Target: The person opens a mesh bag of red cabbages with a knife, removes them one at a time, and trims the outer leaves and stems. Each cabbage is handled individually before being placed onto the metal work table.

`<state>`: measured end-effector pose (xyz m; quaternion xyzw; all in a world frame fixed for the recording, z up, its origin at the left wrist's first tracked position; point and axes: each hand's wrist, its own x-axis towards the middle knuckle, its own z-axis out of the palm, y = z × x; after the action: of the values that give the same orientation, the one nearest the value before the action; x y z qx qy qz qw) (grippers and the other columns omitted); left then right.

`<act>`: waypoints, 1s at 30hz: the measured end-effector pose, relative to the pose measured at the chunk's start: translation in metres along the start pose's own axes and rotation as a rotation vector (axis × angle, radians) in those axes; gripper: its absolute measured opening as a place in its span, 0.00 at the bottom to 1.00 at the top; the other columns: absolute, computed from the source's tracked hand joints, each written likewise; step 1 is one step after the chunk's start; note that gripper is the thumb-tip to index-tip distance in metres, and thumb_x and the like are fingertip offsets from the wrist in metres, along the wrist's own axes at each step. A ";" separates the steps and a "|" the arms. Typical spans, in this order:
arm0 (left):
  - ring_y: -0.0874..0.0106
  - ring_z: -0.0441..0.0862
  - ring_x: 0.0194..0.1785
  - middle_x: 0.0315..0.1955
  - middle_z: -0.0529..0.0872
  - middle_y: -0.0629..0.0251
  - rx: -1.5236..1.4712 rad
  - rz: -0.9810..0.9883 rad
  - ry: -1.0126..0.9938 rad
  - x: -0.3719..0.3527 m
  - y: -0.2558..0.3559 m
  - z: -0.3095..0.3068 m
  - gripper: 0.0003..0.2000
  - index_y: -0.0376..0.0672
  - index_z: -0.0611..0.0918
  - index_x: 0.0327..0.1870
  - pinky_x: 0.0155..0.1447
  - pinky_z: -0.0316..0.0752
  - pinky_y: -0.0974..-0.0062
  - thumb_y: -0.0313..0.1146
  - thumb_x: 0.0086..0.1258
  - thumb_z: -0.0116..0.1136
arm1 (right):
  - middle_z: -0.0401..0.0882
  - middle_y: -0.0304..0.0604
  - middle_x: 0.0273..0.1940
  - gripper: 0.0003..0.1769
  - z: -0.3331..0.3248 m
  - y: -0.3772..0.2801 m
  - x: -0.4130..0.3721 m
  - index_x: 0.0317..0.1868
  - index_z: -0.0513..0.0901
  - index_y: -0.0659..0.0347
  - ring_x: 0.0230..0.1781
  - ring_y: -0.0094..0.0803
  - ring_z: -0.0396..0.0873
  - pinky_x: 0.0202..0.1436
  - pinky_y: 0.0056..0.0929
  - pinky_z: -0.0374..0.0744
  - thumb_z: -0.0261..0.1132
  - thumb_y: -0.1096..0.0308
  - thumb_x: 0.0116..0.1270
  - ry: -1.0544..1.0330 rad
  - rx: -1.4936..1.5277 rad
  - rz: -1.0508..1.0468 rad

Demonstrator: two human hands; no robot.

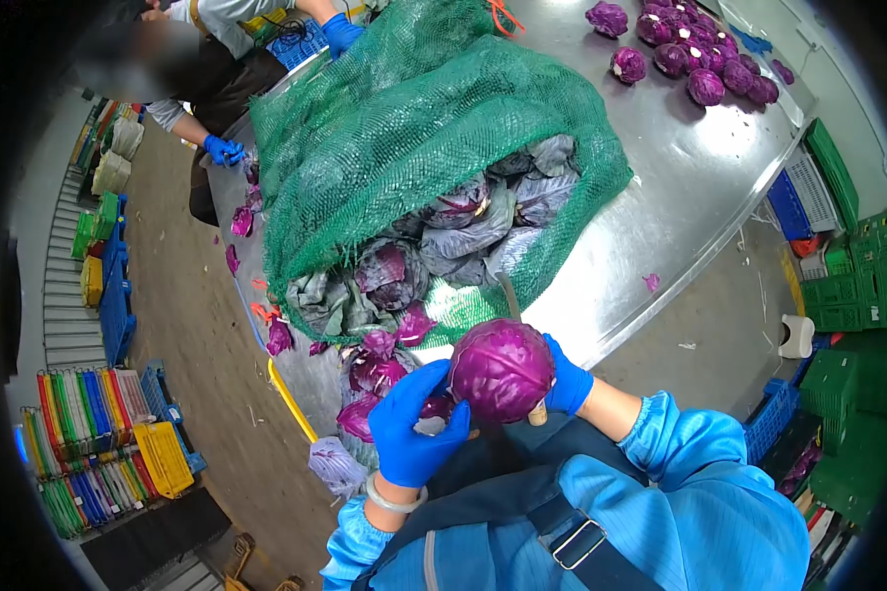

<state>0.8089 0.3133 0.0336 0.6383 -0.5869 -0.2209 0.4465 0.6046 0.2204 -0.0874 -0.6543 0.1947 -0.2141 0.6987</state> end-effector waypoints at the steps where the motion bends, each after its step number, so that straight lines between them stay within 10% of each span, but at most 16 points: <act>1: 0.68 0.86 0.36 0.39 0.86 0.58 0.003 0.022 -0.007 0.003 -0.001 0.001 0.25 0.39 0.82 0.51 0.43 0.82 0.74 0.24 0.47 0.72 | 0.69 0.43 0.67 0.31 -0.002 0.002 0.001 0.66 0.71 0.49 0.68 0.37 0.68 0.72 0.41 0.66 0.65 0.52 0.64 -0.009 -0.018 -0.005; 4: 0.70 0.86 0.34 0.35 0.87 0.61 -0.046 0.051 -0.080 0.009 0.000 -0.001 0.22 0.39 0.83 0.49 0.40 0.81 0.75 0.24 0.48 0.72 | 0.64 0.46 0.70 0.35 -0.004 0.016 -0.009 0.71 0.63 0.57 0.69 0.37 0.65 0.73 0.41 0.64 0.62 0.53 0.67 -0.068 0.486 0.216; 6: 0.70 0.85 0.32 0.33 0.86 0.61 0.045 0.103 -0.133 0.013 0.009 -0.002 0.21 0.40 0.84 0.48 0.37 0.80 0.76 0.24 0.49 0.71 | 0.63 0.48 0.70 0.31 -0.002 0.021 -0.012 0.71 0.62 0.59 0.69 0.38 0.65 0.73 0.41 0.64 0.52 0.52 0.74 -0.040 1.347 0.416; 9: 0.73 0.83 0.30 0.30 0.86 0.63 0.174 0.151 -0.114 0.008 0.011 -0.001 0.17 0.39 0.84 0.46 0.34 0.77 0.77 0.23 0.53 0.69 | 0.61 0.52 0.71 0.34 0.001 0.039 -0.016 0.72 0.59 0.63 0.70 0.43 0.64 0.73 0.44 0.64 0.44 0.48 0.76 -0.128 1.532 0.393; 14: 0.79 0.81 0.31 0.30 0.86 0.65 -0.066 -0.305 0.224 0.007 -0.049 0.002 0.12 0.36 0.83 0.47 0.35 0.75 0.81 0.21 0.62 0.61 | 0.66 0.55 0.67 0.35 -0.014 0.051 -0.024 0.72 0.57 0.66 0.67 0.44 0.68 0.70 0.43 0.68 0.48 0.50 0.74 -0.295 0.554 0.271; 16: 0.80 0.81 0.35 0.35 0.86 0.64 -0.221 -0.596 0.375 0.003 -0.093 -0.001 0.13 0.36 0.82 0.50 0.38 0.75 0.82 0.21 0.65 0.58 | 0.70 0.53 0.64 0.32 -0.018 0.006 -0.016 0.69 0.62 0.65 0.63 0.41 0.72 0.67 0.41 0.71 0.55 0.55 0.71 -0.273 0.614 0.242; 20: 0.49 0.74 0.60 0.58 0.76 0.51 0.331 0.014 -0.146 -0.010 -0.079 0.020 0.29 0.45 0.75 0.63 0.64 0.68 0.56 0.34 0.57 0.67 | 0.83 0.46 0.52 0.22 -0.049 0.013 -0.056 0.55 0.80 0.61 0.52 0.34 0.81 0.59 0.35 0.79 0.71 0.71 0.59 0.222 0.240 0.231; 21: 0.49 0.70 0.64 0.64 0.71 0.53 0.391 0.125 -0.251 -0.021 -0.091 0.035 0.30 0.52 0.74 0.65 0.65 0.65 0.53 0.39 0.59 0.65 | 0.80 0.47 0.55 0.23 -0.071 0.021 -0.066 0.59 0.77 0.60 0.54 0.35 0.80 0.58 0.37 0.80 0.66 0.60 0.66 0.189 -0.158 0.061; 23: 0.50 0.59 0.72 0.68 0.66 0.55 0.656 0.165 -0.396 -0.047 -0.117 0.056 0.30 0.57 0.72 0.67 0.71 0.53 0.44 0.46 0.60 0.61 | 0.72 0.46 0.63 0.37 -0.102 0.056 -0.088 0.67 0.67 0.55 0.59 0.37 0.76 0.56 0.40 0.81 0.50 0.36 0.69 0.808 0.818 0.325; 26: 0.52 0.54 0.75 0.69 0.66 0.60 0.832 -0.114 -0.416 -0.082 -0.159 0.045 0.31 0.56 0.71 0.68 0.72 0.41 0.34 0.47 0.60 0.59 | 0.82 0.38 0.46 0.32 -0.153 0.043 -0.093 0.60 0.73 0.50 0.22 0.24 0.75 0.18 0.21 0.71 0.56 0.36 0.66 0.975 0.707 0.339; 30: 0.53 0.54 0.75 0.69 0.66 0.61 0.926 -0.008 -0.334 -0.148 -0.219 -0.029 0.32 0.53 0.70 0.69 0.71 0.40 0.30 0.44 0.58 0.57 | 0.77 0.33 0.29 0.34 -0.223 0.048 -0.088 0.55 0.76 0.46 0.16 0.22 0.69 0.13 0.21 0.65 0.61 0.31 0.58 1.220 0.629 0.320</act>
<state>0.9216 0.4437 -0.1692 0.7279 -0.6845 -0.0377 0.0151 0.4107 0.0862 -0.1517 -0.1480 0.5744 -0.4836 0.6436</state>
